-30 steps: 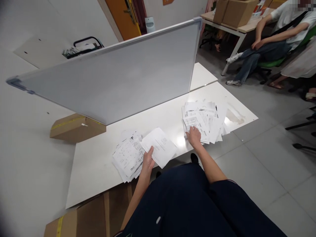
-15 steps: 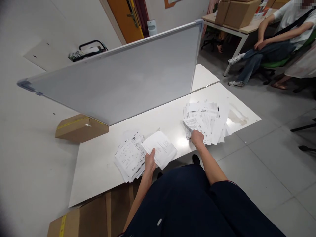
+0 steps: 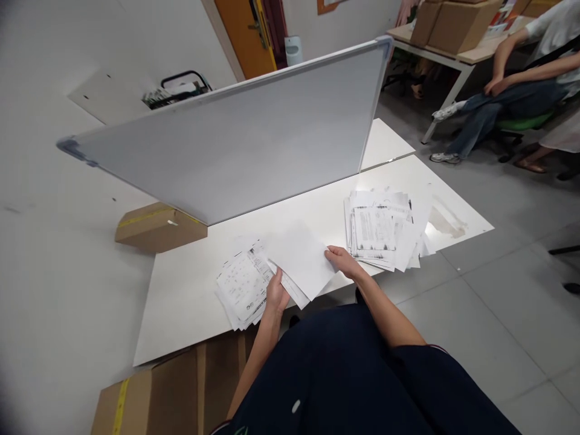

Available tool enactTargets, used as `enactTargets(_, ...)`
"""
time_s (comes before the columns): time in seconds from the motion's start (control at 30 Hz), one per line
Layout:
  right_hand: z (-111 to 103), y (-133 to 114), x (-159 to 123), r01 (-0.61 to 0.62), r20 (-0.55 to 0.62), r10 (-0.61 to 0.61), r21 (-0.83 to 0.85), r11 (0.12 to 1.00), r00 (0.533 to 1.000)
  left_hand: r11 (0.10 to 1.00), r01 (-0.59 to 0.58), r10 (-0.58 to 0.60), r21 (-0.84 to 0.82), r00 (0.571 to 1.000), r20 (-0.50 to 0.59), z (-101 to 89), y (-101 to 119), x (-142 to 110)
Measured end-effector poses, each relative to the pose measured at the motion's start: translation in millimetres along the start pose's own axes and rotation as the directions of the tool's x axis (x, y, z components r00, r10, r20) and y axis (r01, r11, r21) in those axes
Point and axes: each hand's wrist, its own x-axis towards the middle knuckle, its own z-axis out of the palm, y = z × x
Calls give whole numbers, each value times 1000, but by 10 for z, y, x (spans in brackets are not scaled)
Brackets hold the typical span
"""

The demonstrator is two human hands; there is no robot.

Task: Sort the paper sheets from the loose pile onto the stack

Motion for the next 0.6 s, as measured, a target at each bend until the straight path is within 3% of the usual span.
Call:
enactTargets(0.1, 94, 220, 60, -36, -57, 34, -31, 999, 998, 999, -28, 29, -35, 999, 20, 61, 61, -46)
enactTargets(0.27, 211, 375, 53, -11, -48, 8, -63, 998, 999, 995, -79, 81, 61, 996, -30, 123, 66, -45)
enactTargets(0.33, 198, 370, 56, 4, -65, -17, -191, 982, 998, 991, -111, 115, 77, 992, -48, 121, 48, -20)
enactTargets(0.47, 93, 256, 82, 59, -224, -189, -486, 872, 956, 982, -146, 149, 118, 989, -14, 72, 32, 18)
enactTargets(0.53, 60, 177, 89, 106, -176, -196, -422, 900, 965, 978, -149, 145, 145, 989, 40, 47, 29, 20)
enactTargets(0.6, 64, 118, 91, 111, 1, -115, -264, 958, 993, 976, -145, 130, 161, 986, 100, 32, 21, 17)
